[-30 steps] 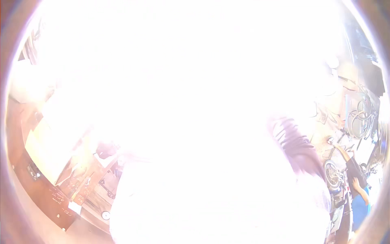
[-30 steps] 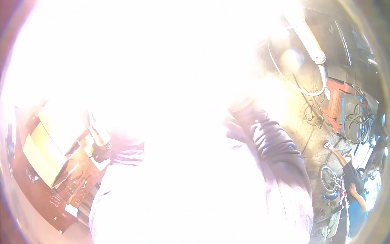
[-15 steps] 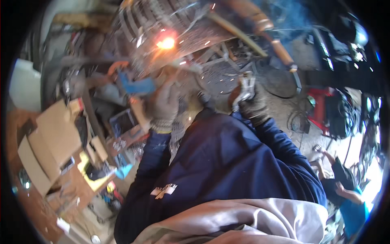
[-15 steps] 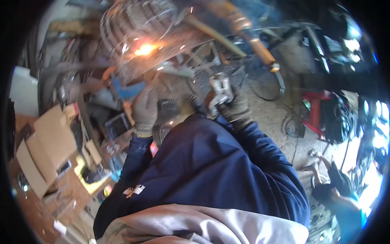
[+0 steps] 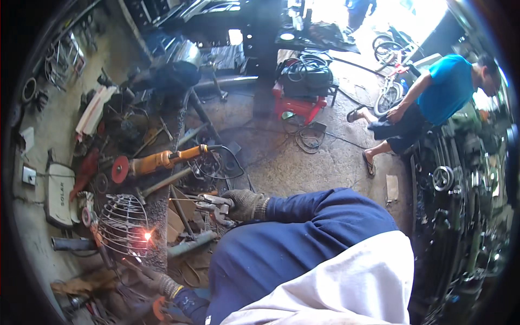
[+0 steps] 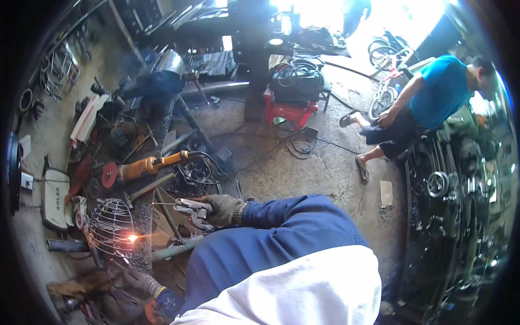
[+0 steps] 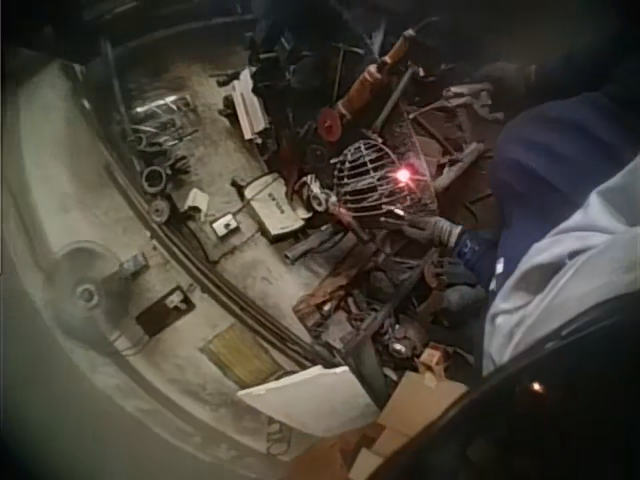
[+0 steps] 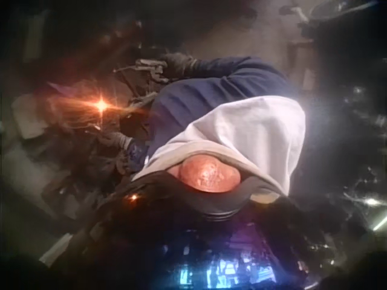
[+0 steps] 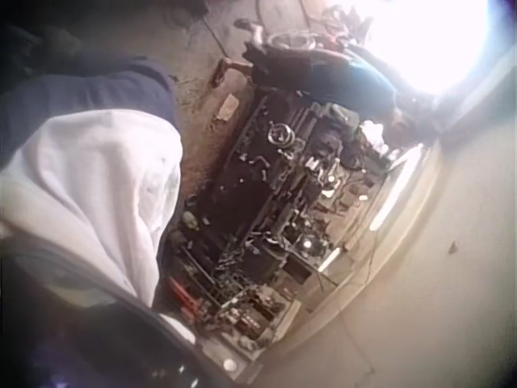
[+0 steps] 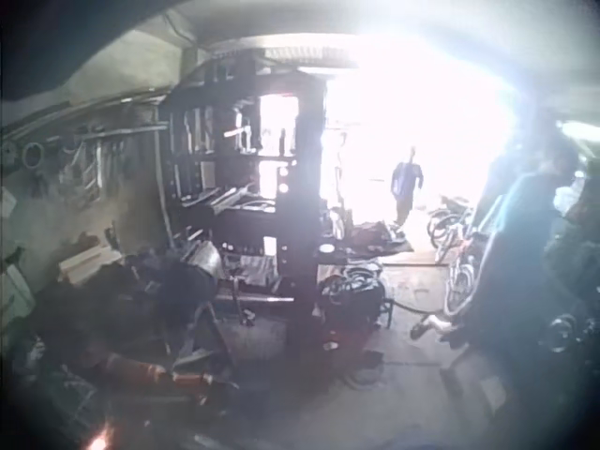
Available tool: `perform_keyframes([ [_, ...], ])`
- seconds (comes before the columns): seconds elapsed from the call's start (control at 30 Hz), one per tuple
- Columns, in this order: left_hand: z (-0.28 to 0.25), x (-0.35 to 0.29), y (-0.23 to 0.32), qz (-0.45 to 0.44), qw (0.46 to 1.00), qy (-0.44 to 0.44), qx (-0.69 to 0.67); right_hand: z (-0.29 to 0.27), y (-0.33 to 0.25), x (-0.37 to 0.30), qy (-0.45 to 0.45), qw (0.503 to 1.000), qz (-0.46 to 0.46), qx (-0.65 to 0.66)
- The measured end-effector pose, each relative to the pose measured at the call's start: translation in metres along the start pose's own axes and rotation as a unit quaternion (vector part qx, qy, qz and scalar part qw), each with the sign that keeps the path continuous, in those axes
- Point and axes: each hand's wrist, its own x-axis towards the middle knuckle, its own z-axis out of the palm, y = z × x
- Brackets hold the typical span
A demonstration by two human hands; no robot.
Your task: The person is using a welding torch to join metal rods into a spherical cage-like frame while wearing protective gloves.
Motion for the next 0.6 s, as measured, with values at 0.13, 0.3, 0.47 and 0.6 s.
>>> perform_keyframes([
  [0.13, 0.009, -0.007, 0.004, 0.019, 0.999, -0.022, -0.023, 0.030, 0.021, -0.027, 0.041, 0.997, 0.063, -0.024],
  [0.3, 0.004, 0.005, -0.014, 0.063, 0.989, -0.032, -0.127, 0.052, 0.008, -0.060, 0.073, 0.993, 0.088, -0.039],
  [0.47, 0.005, 0.001, -0.022, 0.075, 0.989, -0.056, -0.112, 0.061, 0.007, -0.080, 0.081, 0.985, 0.138, -0.066],
  [0.6, 0.016, 0.005, -0.037, 0.088, 0.988, -0.029, -0.123, 0.072, 0.012, -0.084, 0.108, 0.979, 0.155, -0.080],
])
